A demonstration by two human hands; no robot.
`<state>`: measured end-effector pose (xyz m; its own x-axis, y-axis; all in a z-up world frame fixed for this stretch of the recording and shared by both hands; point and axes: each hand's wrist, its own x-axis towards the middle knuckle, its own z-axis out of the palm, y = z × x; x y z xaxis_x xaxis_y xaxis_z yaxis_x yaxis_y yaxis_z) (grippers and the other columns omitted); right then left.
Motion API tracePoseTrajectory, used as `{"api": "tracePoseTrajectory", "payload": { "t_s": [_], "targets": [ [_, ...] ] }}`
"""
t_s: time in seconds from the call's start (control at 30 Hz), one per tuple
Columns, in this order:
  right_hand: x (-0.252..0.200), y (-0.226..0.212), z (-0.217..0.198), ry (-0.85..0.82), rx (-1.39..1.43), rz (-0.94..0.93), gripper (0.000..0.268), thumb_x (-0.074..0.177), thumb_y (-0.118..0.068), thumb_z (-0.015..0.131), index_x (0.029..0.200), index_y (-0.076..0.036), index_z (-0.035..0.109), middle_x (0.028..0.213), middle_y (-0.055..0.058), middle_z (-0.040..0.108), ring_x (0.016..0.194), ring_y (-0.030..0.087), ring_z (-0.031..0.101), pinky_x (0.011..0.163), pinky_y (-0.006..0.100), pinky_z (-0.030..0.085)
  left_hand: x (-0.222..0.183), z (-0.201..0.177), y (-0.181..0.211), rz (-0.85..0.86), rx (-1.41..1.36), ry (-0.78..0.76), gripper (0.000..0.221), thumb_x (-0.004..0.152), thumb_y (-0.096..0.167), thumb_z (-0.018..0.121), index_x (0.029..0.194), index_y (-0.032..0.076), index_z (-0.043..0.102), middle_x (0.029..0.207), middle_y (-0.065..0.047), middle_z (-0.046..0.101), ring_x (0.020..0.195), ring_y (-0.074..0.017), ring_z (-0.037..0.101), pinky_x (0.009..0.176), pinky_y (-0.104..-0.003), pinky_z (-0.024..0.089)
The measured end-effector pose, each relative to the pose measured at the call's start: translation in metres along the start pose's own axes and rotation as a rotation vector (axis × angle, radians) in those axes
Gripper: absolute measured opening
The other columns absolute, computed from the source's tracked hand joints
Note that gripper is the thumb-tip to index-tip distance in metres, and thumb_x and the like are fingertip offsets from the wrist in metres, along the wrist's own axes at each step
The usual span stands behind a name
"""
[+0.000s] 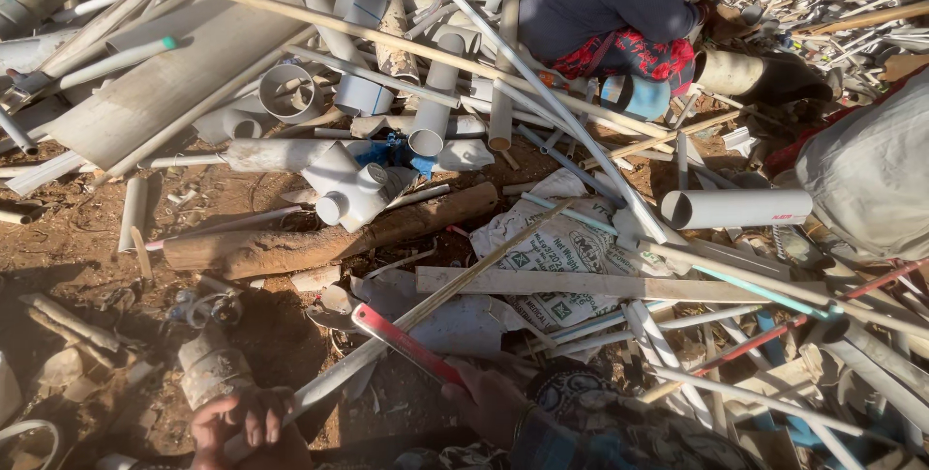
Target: The person uses a saw to cut a white PVC pipe while sitting on the ground in a recycling center.
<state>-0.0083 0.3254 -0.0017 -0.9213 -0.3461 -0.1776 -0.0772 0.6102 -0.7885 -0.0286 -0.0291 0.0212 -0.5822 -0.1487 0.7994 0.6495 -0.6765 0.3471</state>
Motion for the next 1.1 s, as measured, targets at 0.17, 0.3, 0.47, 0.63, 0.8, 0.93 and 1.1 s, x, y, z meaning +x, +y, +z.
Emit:
{"api": "tracePoseTrajectory", "payload": {
  "t_s": [0.17,0.3,0.47,0.63,0.8,0.93,1.1],
  "targets": [
    [0.051,0.013,-0.039,0.195,-0.02,0.405,0.05,0.106,-0.038,0.045,0.14,-0.001,0.049,0.083,0.024,0.067,0.073,0.039,0.066,0.069,0.054,0.054,-0.03,0.041,-0.008,-0.027,0.198,0.567,0.034,0.116,0.038,0.047,0.118,0.006,0.056,0.076,0.002,0.047,0.065,-0.0116,0.049,0.076,-0.038,0.046],
    [0.009,0.008,-0.002,0.008,0.029,0.045,0.053,0.11,-0.045,0.043,0.135,0.001,0.055,0.09,0.018,0.067,0.083,0.032,0.068,0.076,0.049,0.053,-0.028,0.048,-0.013,-0.034,0.089,0.593,0.034,0.118,0.036,0.045,0.112,0.004,0.056,0.07,0.001,0.045,0.06,-0.0116,0.048,0.076,-0.041,0.045],
    [0.015,0.037,0.012,0.067,-0.077,0.163,0.062,0.104,-0.05,0.047,0.14,-0.001,0.05,0.085,0.02,0.065,0.08,0.034,0.064,0.07,0.051,0.051,-0.022,0.07,-0.016,-0.085,0.103,0.688,0.034,0.111,0.037,0.045,0.117,0.005,0.056,0.075,0.0,0.043,0.068,-0.0137,0.045,0.084,-0.042,0.044],
    [0.051,0.041,-0.048,0.289,0.014,0.268,0.058,0.11,-0.048,0.042,0.108,0.005,0.065,0.066,0.015,0.058,0.055,0.027,0.056,0.057,0.049,0.053,-0.011,0.082,-0.016,-0.086,0.159,0.67,0.033,0.111,0.036,0.048,0.114,0.004,0.055,0.072,-0.001,0.04,0.069,-0.0142,0.041,0.085,-0.043,0.044],
    [0.004,0.004,-0.01,-0.003,-0.007,0.13,0.053,0.105,-0.046,0.042,0.137,-0.006,0.057,0.068,0.014,0.06,0.058,0.028,0.055,0.059,0.052,0.049,-0.008,0.084,-0.014,-0.127,0.145,0.625,0.034,0.109,0.035,0.05,0.114,0.003,0.057,0.069,0.0,0.038,0.067,-0.0146,0.04,0.087,-0.043,0.045],
    [0.034,0.033,-0.038,0.235,-0.153,-0.003,0.055,0.115,-0.048,0.041,0.133,-0.001,0.061,0.074,0.005,0.066,0.067,0.019,0.064,0.065,0.046,0.054,-0.004,0.092,-0.015,-0.124,0.128,0.718,0.031,0.104,0.033,0.048,0.115,0.004,0.056,0.078,-0.001,0.039,0.071,-0.0147,0.04,0.084,-0.042,0.045],
    [0.032,0.039,-0.031,0.094,-0.046,0.224,0.059,0.106,-0.05,0.041,0.14,-0.005,0.059,0.074,0.018,0.066,0.067,0.033,0.065,0.069,0.052,0.056,-0.001,0.098,-0.016,-0.122,0.134,0.673,0.03,0.107,0.031,0.048,0.111,0.003,0.056,0.073,-0.001,0.038,0.069,-0.0152,0.039,0.086,-0.044,0.046]
  ]
}}
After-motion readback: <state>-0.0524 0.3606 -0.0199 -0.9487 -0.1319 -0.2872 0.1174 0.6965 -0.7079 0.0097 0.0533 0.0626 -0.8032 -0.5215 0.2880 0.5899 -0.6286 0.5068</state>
